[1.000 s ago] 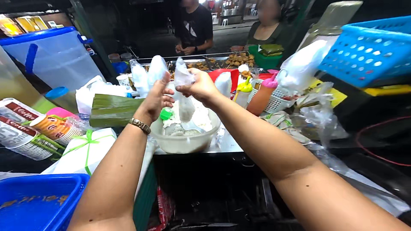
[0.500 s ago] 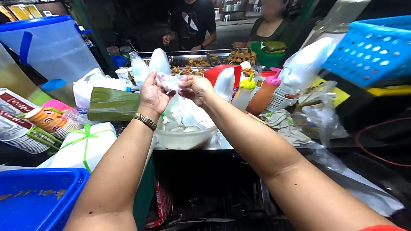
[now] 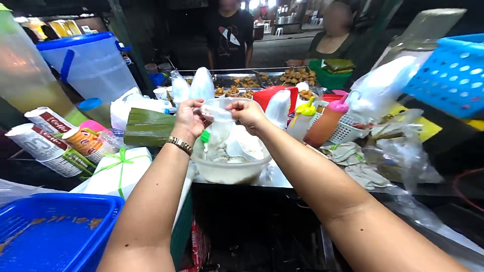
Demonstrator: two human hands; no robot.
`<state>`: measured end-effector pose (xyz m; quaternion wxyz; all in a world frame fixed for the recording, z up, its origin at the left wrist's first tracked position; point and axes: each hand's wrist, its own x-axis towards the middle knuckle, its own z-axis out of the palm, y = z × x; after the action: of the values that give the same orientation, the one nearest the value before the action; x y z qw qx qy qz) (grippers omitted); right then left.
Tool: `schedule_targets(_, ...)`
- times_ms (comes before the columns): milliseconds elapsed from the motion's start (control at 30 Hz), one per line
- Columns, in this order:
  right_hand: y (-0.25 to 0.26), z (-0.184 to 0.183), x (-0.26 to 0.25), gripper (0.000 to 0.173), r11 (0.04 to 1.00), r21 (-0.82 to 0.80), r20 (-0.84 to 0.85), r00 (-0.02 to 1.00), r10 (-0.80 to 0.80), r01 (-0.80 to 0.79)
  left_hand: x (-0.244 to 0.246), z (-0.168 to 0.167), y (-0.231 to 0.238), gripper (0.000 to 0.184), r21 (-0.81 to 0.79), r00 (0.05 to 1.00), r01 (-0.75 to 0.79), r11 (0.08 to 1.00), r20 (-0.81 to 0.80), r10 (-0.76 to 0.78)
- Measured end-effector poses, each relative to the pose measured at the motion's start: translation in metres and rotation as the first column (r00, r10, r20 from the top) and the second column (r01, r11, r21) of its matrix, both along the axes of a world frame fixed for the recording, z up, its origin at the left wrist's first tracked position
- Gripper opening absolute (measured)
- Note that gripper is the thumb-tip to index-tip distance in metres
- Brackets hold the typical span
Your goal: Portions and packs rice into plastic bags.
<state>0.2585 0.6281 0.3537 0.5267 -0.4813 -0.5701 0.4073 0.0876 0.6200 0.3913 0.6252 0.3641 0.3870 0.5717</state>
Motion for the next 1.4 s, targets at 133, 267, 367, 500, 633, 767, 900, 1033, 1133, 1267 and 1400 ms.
schedule_targets(133,0.005,0.006,-0.005,0.026,0.997,0.001,-0.019,0.997,-0.073,0.073,-0.014,0.004,0.004,0.019,0.279,0.678,0.183,0.943,-0.73,0.085)
schedule_targets(267,0.011,0.005,-0.005,0.032,0.995,0.088,0.148,0.988,-0.053,0.04,-0.016,0.01,0.002,0.026,0.177,0.3,0.127,0.976,-0.945,0.132)
schedule_targets(367,0.02,-0.012,0.015,0.048,0.996,0.085,0.591,0.804,-0.068,0.021,-0.018,0.002,0.01,0.031,0.084,0.556,0.078,0.993,-0.831,0.026)
schedule_targets(500,0.002,-0.037,0.004,0.05,0.966,-0.206,0.955,0.249,0.163,0.156,-0.018,-0.006,0.017,0.029,0.077,0.671,0.04,0.996,-0.741,0.03)
schedule_targets(633,-0.008,-0.034,-0.011,0.057,0.913,-0.369,0.928,0.021,0.371,0.175,-0.022,-0.012,0.021,0.026,0.064,0.766,-0.003,0.998,-0.642,0.043)
schedule_targets(767,-0.01,-0.033,-0.014,0.049,0.906,-0.397,0.915,-0.007,0.403,0.149,-0.025,-0.017,0.025,0.037,0.091,0.815,-0.013,0.996,-0.576,0.064)
schedule_targets(900,-0.001,-0.044,-0.006,0.031,0.942,-0.336,0.937,0.102,0.334,0.005,-0.025,-0.025,0.027,0.049,0.136,0.8,-0.023,0.99,-0.592,0.1)
schedule_targets(1033,0.002,-0.039,-0.001,0.033,0.949,-0.282,0.939,0.162,0.303,-0.138,-0.028,-0.036,0.033,0.052,0.17,0.792,-0.046,0.984,-0.595,0.14)
schedule_targets(1133,-0.006,-0.025,-0.004,0.03,0.966,-0.21,0.975,0.042,0.218,-0.149,-0.034,-0.051,0.037,0.052,0.222,0.764,-0.043,0.974,-0.621,0.175)
schedule_targets(1267,-0.007,-0.036,-0.009,0.026,0.975,-0.079,0.997,-0.04,0.072,-0.21,-0.038,-0.069,0.032,0.051,0.277,0.696,0.001,0.961,-0.69,0.198)
schedule_targets(1400,0.001,-0.042,-0.016,0.03,0.933,-0.251,0.968,-0.057,0.245,-0.256,-0.042,-0.077,0.031,0.053,0.304,0.663,0.005,0.953,-0.714,0.225)
